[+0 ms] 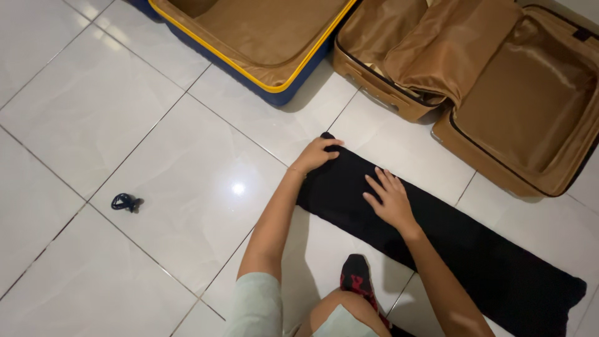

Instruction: The person places toiletries and a small pouch into the zippered compartment of an open suitcase, then folds a black garment on the floor and places it into the main compartment. The person continues arranging items inside the suitcase.

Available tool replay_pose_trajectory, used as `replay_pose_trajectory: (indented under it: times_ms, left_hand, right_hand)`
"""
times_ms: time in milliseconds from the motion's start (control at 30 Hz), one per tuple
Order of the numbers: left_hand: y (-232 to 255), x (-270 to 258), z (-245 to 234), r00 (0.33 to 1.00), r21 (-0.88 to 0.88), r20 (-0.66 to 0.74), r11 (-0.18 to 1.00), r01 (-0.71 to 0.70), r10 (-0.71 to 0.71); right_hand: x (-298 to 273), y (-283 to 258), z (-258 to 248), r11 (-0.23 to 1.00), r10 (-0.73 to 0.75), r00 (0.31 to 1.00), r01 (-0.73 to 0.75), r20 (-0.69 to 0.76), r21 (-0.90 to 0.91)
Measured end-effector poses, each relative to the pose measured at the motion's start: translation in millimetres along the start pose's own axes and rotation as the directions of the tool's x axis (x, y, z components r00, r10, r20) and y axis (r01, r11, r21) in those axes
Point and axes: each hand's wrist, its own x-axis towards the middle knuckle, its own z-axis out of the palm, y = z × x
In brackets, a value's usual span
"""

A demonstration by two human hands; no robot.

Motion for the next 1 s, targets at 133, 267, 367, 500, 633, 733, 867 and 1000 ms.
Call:
replay_pose_trajectory:
  times_ms: [133, 267, 367, 500, 633, 733, 867, 1000]
  left_hand:
    - [-26.5, 23.4, 6.3, 0.962, 0.144, -0.261, 0.989, -0.046, 0.083]
    - [-9.0, 13.3, 3.6, 0.938, 0.296, -0.345, 0.950, 0.094, 0.015]
    - [28.4, 1.2, 0.5, 0.947, 0.508, -0.313, 0.854, 0.111, 0.063]
    - [65.4, -1.3, -10.5, 0.961, 0.667, -0.270, 0.710, 0.225, -0.051]
    - [70.9, 3.0, -22.6, 0.941, 0.628, -0.193, 0.702, 0.336, -0.277]
    - [57.3, 9.8, -23.6, 0.959, 0.421, -0.119, 0.862, 0.284, -0.258]
    - [36.6, 21.4, -11.3, 0.976, -0.188, -0.081, 0.965, 0.184, -0.202]
    - [24.8, 8.7, -9.8, 0.983, -0.263, -0.006, 0.948, 0.177, -0.185]
  right_hand:
    - [-5.6, 5.6, 24.6, 0.997, 0.036, 0.997, -0.040, -0.066, -0.063]
    - [-3.5, 12.9, 40.0, 0.990, 0.107, 0.991, -0.113, -0.074, -0.082]
    - [3.0, 21.9, 42.8, 0.969, 0.201, 0.961, -0.167, -0.191, 0.182]
    - [16.0, 34.8, 50.5, 0.804, 0.591, 0.789, -0.557, -0.169, 0.209]
    - [23.3, 43.8, 55.1, 0.753, 0.573, 0.815, -0.482, -0.085, 0.448]
    - [28.3, 46.5, 48.3, 0.244, 0.606, 0.754, -0.479, 0.253, 0.844]
    - [32.6, 33.4, 39.3, -0.021, 0.664, 0.690, -0.367, 0.287, 0.930]
    - [22.6, 23.0, 35.4, 0.023, 0.599, 0.752, -0.359, 0.275, 0.933]
